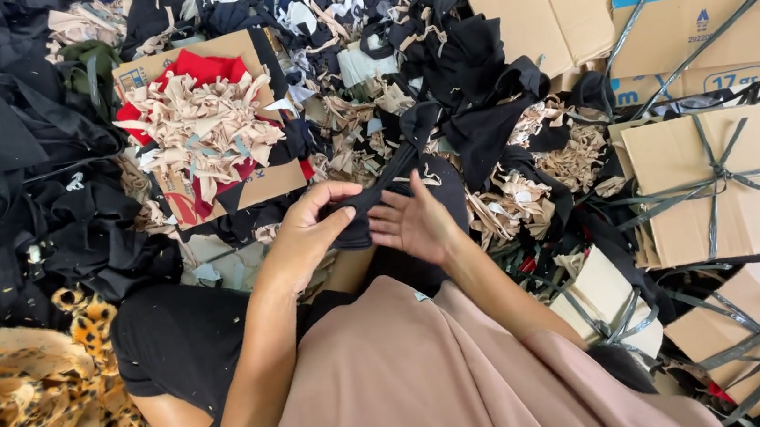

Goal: The person sits on the floor and packs various fabric scraps and cardboard pieces into a small cardboard box. They layer black, red, and beige fabric pieces, then cover the contents with a cardboard lid and secure the package with a plastic strap.

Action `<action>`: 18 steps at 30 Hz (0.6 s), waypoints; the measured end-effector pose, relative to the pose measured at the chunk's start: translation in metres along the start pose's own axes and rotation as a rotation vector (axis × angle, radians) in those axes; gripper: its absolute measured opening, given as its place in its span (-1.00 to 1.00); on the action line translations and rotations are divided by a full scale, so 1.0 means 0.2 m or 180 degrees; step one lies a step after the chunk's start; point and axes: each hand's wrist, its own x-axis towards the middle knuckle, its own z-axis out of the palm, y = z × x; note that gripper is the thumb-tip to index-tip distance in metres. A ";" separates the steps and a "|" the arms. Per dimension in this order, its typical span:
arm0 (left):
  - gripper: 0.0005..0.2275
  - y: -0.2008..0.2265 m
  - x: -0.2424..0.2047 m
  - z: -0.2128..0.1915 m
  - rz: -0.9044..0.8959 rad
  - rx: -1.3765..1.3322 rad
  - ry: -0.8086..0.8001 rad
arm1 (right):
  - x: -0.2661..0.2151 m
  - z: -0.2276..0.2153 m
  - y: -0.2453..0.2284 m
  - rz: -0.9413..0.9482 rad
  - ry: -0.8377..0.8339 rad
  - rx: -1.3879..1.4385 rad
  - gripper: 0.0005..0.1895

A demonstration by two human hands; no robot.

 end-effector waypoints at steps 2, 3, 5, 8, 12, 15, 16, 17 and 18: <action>-0.74 0.06 -0.05 -0.03 0.0023 -0.0072 -0.0016 | 0.04 0.07 -0.10 -0.0355 -0.0057 0.0232 -0.14; -0.75 0.10 -0.08 -0.06 0.0054 -0.0140 0.0019 | 0.09 0.12 -0.15 -0.0678 -0.0148 0.0440 -0.21; -0.75 0.15 -0.11 -0.10 0.0062 -0.0094 0.0142 | 0.06 0.15 -0.37 -0.1101 0.0034 -0.0018 -0.44; -0.75 0.17 -0.14 -0.15 0.0074 0.0005 0.0198 | -0.15 0.30 -0.66 -0.1761 0.0344 -0.0989 -0.71; -0.71 0.17 -0.06 -0.08 0.0093 0.0271 0.0105 | -0.67 0.65 -0.92 -0.2241 0.0690 -0.3736 -0.84; -0.64 0.28 0.00 0.00 -0.0312 0.0549 -0.0231 | -0.88 0.84 -1.02 -0.1947 0.1177 -0.5607 -0.77; -0.64 0.24 0.03 0.03 -0.0281 0.0536 -0.0255 | -0.93 0.87 -1.01 -0.1963 0.1217 -0.5621 -0.77; -0.61 0.20 0.06 0.05 -0.0138 0.0449 -0.0258 | -0.98 0.91 -1.00 -0.2144 0.1104 -0.5592 -0.64; -0.57 0.17 0.08 0.07 0.0005 0.0362 -0.0262 | -1.03 0.95 -0.98 -0.2324 0.0990 -0.5560 -0.35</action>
